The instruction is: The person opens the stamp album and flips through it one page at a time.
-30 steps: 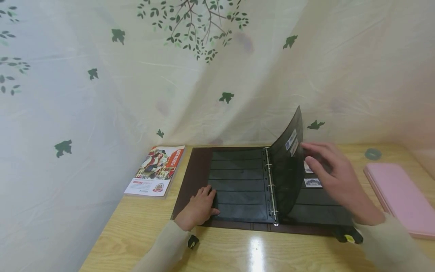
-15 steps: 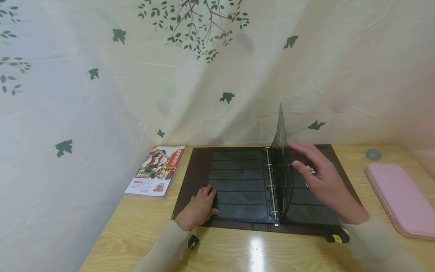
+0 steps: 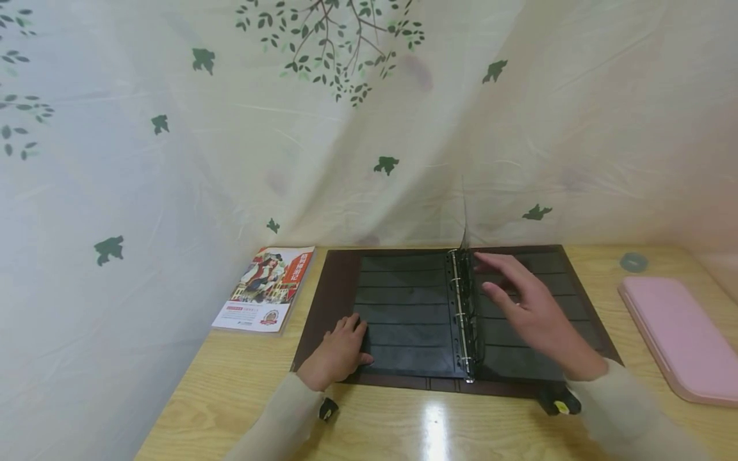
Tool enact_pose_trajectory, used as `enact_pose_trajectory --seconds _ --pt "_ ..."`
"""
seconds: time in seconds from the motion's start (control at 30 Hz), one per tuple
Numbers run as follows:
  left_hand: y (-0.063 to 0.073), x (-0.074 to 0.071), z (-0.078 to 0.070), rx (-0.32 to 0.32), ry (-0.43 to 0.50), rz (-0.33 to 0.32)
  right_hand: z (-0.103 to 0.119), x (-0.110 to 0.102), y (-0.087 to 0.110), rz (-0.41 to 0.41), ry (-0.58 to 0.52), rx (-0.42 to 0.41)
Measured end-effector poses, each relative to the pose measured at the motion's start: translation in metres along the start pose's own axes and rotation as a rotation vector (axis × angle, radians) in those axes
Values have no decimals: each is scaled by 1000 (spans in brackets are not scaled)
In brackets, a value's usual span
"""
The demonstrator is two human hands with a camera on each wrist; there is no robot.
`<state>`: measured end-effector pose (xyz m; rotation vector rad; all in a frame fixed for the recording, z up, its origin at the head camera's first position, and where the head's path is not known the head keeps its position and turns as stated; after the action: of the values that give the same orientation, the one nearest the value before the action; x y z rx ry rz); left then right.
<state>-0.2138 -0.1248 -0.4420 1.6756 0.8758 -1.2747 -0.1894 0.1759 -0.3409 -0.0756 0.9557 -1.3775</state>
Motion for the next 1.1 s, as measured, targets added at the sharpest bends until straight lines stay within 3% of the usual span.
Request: enact_pose_trajectory --seconds 0.37,0.8,1.1 --pt "2 -1 0 17 -10 -23 -16 21 9 135 13 127" --pt "4 -1 4 52 -59 -64 -26 43 20 227 45 191" --pt "6 -4 12 100 -1 -106 -32 53 25 314 97 222"
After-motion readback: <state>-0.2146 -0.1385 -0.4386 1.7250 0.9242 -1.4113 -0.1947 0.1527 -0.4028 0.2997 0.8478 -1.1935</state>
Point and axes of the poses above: each hand's wrist, its own y-axis away from the middle knuckle, its own x-axis out of the palm, z = x × y, the point moved 4 cm from there along -y, towards the middle knuckle
